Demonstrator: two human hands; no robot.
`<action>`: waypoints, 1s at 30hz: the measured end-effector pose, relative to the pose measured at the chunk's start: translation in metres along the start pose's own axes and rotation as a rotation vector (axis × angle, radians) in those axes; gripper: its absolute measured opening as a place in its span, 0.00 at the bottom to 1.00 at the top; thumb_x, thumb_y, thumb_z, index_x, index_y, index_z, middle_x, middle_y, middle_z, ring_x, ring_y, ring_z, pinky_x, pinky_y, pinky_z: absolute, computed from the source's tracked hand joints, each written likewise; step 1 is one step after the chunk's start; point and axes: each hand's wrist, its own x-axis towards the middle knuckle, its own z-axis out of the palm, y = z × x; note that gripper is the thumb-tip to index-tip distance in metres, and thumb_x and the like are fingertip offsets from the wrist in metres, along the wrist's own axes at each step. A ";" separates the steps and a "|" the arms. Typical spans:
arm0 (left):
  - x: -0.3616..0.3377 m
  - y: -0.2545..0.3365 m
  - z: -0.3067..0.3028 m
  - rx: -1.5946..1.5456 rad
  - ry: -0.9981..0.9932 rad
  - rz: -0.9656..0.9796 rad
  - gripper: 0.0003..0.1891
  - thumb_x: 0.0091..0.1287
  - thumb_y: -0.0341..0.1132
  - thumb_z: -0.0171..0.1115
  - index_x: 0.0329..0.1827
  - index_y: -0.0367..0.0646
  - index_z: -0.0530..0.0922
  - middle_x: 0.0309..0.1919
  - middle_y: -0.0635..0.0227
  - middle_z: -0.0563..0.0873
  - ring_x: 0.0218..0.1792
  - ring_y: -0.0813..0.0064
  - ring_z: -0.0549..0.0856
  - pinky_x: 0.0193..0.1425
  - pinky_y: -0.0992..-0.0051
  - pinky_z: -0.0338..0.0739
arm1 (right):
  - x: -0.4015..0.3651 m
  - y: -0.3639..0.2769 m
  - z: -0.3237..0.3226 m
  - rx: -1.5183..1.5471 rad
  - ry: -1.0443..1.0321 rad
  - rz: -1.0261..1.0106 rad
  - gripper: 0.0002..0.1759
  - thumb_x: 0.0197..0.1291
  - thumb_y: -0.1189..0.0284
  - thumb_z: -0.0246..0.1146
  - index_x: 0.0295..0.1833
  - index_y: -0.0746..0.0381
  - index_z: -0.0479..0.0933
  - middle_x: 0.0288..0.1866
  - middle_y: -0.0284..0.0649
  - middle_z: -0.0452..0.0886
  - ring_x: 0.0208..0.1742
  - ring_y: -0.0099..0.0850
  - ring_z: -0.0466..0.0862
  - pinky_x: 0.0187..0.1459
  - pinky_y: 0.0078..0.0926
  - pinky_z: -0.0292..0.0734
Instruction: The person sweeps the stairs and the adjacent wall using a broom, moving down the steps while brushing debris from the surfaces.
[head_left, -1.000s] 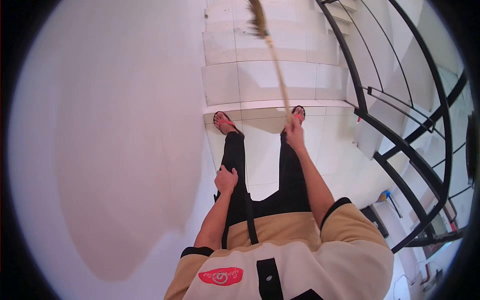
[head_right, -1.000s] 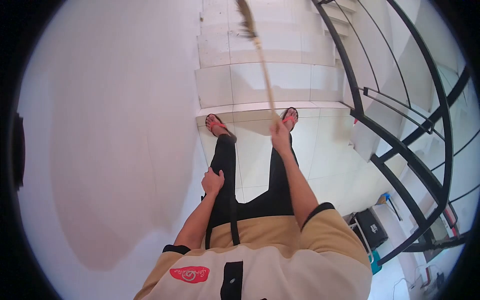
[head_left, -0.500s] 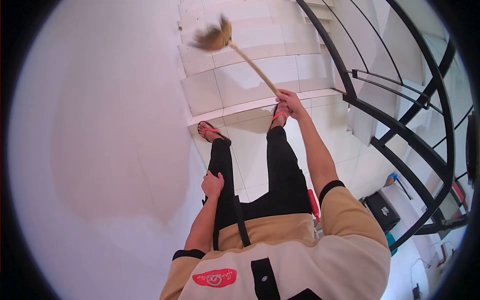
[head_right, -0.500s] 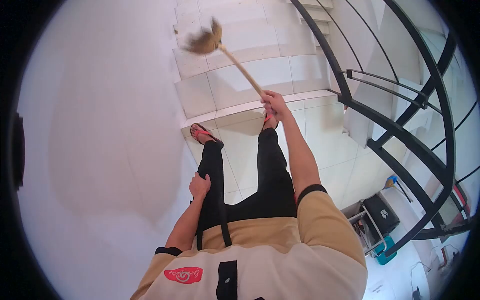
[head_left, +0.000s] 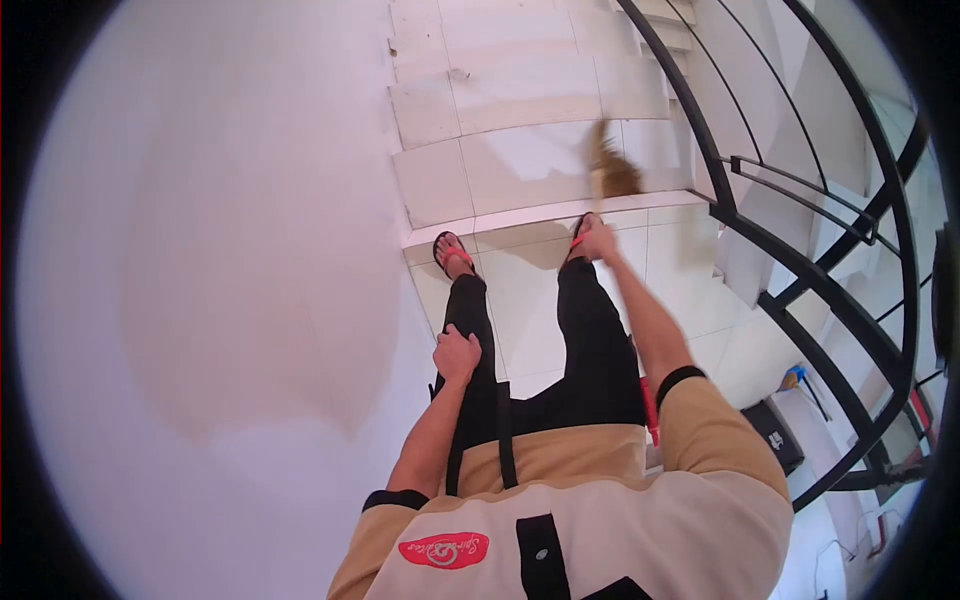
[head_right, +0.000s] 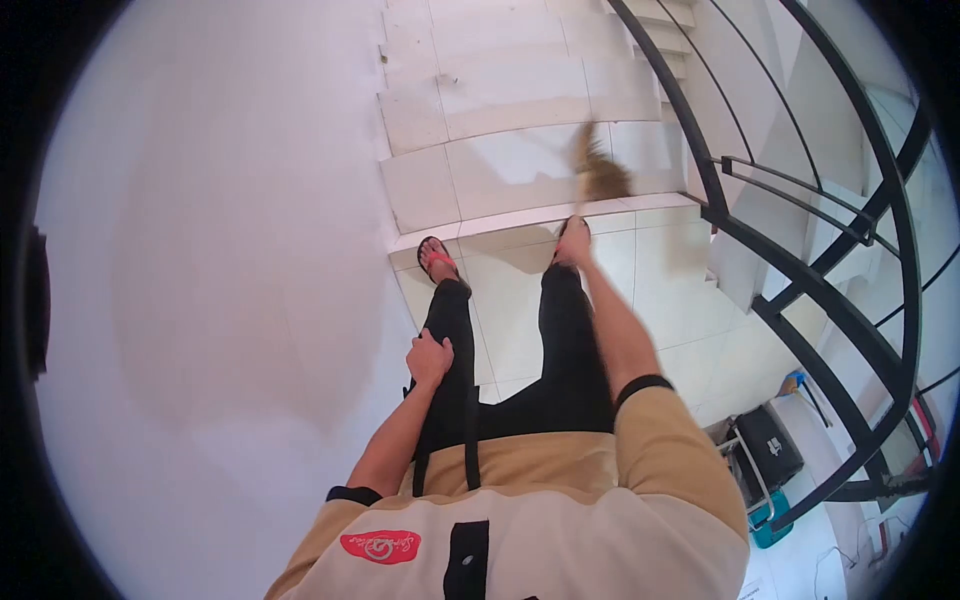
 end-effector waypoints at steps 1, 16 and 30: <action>0.006 -0.006 -0.002 -0.012 -0.010 0.006 0.20 0.55 0.46 0.55 0.40 0.37 0.69 0.33 0.51 0.77 0.34 0.56 0.81 0.37 0.64 0.75 | -0.034 -0.049 0.019 -0.167 0.034 -0.117 0.13 0.43 0.67 0.60 0.35 0.63 0.77 0.34 0.47 0.79 0.40 0.43 0.77 0.41 0.41 0.71; 0.066 -0.051 -0.043 -0.026 -0.022 0.155 0.21 0.54 0.46 0.55 0.42 0.37 0.70 0.35 0.52 0.78 0.36 0.55 0.80 0.40 0.62 0.74 | 0.001 -0.196 -0.030 0.787 -0.061 -0.177 0.12 0.54 0.65 0.56 0.37 0.62 0.74 0.15 0.33 0.71 0.15 0.20 0.70 0.15 0.22 0.65; 0.178 -0.005 -0.112 -0.148 0.103 0.038 0.22 0.53 0.49 0.53 0.39 0.38 0.72 0.34 0.51 0.80 0.38 0.55 0.80 0.42 0.61 0.74 | -0.011 0.046 -0.134 -0.070 0.306 0.299 0.08 0.50 0.75 0.53 0.35 0.68 0.69 0.29 0.55 0.76 0.33 0.49 0.77 0.31 0.46 0.71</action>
